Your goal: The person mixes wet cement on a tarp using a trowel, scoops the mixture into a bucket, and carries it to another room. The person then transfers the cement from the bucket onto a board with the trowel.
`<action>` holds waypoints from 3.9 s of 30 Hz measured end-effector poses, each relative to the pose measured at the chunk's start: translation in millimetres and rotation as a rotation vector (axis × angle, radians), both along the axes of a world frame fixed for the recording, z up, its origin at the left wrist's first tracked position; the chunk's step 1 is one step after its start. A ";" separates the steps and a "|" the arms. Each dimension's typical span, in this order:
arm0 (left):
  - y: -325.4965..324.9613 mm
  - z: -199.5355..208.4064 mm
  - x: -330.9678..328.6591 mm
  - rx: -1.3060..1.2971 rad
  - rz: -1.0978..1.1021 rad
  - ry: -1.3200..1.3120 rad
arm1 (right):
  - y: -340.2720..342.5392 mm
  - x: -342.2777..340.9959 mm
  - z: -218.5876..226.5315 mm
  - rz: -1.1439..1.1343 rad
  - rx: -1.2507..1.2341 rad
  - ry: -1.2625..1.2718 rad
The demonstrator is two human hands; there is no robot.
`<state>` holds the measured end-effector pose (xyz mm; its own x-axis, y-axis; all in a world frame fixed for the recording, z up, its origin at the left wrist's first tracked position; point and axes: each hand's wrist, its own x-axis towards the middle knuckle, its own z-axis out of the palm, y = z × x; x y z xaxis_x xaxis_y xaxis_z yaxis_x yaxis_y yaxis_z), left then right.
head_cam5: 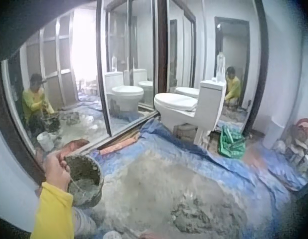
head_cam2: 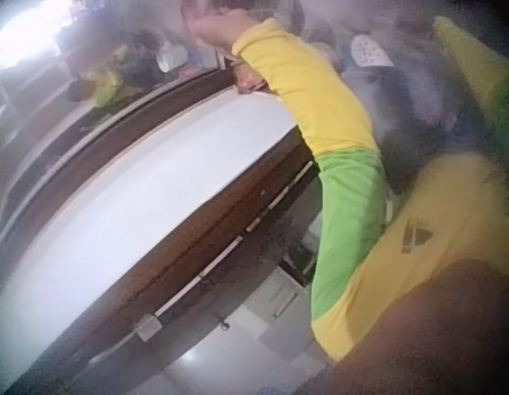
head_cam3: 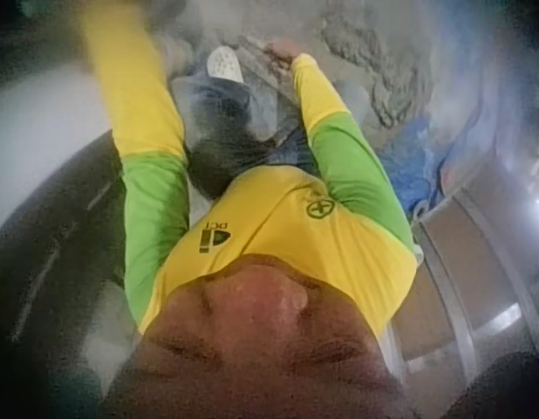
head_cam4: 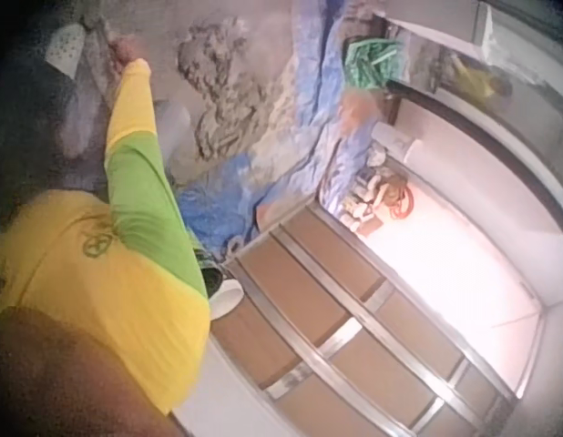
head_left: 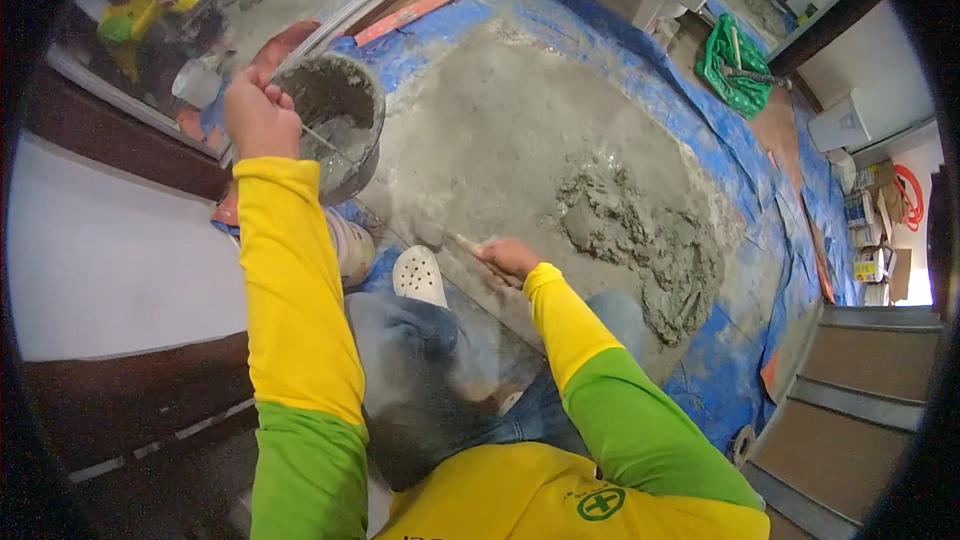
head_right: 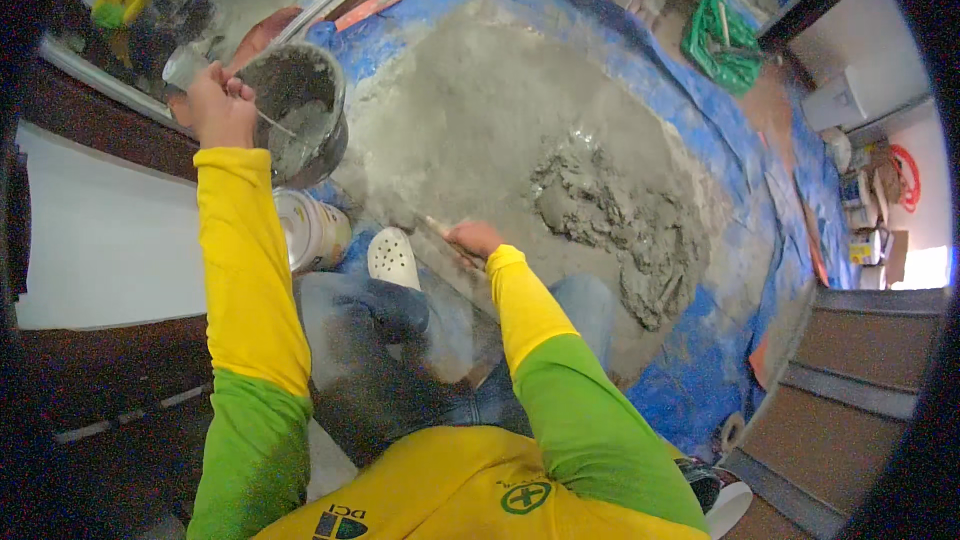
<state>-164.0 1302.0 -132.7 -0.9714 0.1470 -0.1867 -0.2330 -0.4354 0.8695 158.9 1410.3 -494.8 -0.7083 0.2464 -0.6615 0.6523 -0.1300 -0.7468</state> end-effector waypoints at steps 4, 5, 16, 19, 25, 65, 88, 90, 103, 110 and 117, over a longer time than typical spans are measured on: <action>-33.4 6.6 -10.5 -0.027 0.145 -0.015 | 22.4 0.5 12.5 -0.427 -0.204 -0.003; -38.2 6.1 -14.4 -0.027 0.150 -0.014 | 30.6 2.6 17.8 -0.584 -0.214 0.013; -36.0 4.3 -36.0 -0.022 0.199 -0.038 | -73.2 -153.7 12.7 -0.337 -0.130 0.230; -8.9 -5.5 -40.7 0.025 0.103 -0.030 | -39.2 -184.6 -10.4 -0.134 -0.100 0.105; -15.4 -8.9 -49.5 0.001 0.118 -0.011 | 23.6 -153.7 12.9 -0.699 -0.359 0.167; 30.9 -0.7 -54.5 0.066 0.078 0.006 | -65.8 -131.2 20.2 -1.159 0.078 0.320; 54.9 -0.5 -38.0 0.091 0.053 -0.020 | -65.4 -83.6 46.6 -0.482 0.087 0.140; 62.8 -0.6 -36.3 0.081 0.039 -0.003 | -68.0 -100.9 26.1 -0.261 0.207 0.116; 24.8 -0.7 -61.9 0.066 0.113 0.020 | -34.8 -82.3 23.3 -1.103 -0.079 0.239; 35.6 2.0 -51.8 0.035 0.143 0.039 | -89.5 -161.2 37.2 -0.151 0.185 0.155; 37.6 0.3 -52.0 0.022 0.101 0.037 | -20.0 -124.4 41.6 -0.654 -0.180 0.100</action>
<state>-216.0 1339.6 -132.4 -0.9876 0.0514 -0.1485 -0.1550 -0.4739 0.8668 34.5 1390.2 -453.3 -0.5108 0.5372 -0.6712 0.3263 -0.6012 -0.7294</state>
